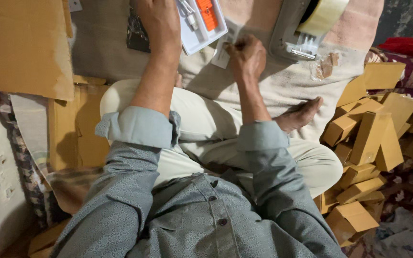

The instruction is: The person sits cross-legged on the floor and packs smartwatches into small cardboard boxes. They open the product packaging, remove the watch and accessories, place them into a box, fold the flaps, and seal the box with packing tape. The process is repeated for multiple units.

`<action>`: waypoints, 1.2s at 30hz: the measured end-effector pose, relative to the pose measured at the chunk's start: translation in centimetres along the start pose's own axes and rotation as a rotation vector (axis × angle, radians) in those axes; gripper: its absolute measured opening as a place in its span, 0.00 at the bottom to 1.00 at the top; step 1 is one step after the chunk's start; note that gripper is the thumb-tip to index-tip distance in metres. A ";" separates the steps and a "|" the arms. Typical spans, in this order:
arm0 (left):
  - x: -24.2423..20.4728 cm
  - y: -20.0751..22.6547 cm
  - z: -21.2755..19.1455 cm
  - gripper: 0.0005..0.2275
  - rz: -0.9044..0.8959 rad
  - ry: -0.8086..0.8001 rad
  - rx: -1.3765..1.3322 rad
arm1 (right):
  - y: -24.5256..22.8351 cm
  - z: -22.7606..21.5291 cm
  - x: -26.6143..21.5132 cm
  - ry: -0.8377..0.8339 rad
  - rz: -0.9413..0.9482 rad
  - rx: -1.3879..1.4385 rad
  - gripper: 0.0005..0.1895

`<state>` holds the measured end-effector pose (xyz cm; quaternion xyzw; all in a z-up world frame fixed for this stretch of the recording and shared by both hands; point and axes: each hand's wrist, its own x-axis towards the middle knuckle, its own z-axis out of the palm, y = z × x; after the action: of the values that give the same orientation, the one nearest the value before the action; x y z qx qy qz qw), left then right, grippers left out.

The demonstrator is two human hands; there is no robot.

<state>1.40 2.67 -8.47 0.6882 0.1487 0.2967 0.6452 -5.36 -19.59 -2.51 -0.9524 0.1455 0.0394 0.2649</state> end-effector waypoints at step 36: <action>-4.5 12.0 2.9 0.18 -0.358 -0.710 -0.241 | -4.9 -9.2 -2.7 -0.261 -0.058 0.939 0.18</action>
<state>-2.49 -3.73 2.31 0.6308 -0.0014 -0.0603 0.7736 -6.47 -19.62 8.22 -0.7209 0.0865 0.0811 0.6829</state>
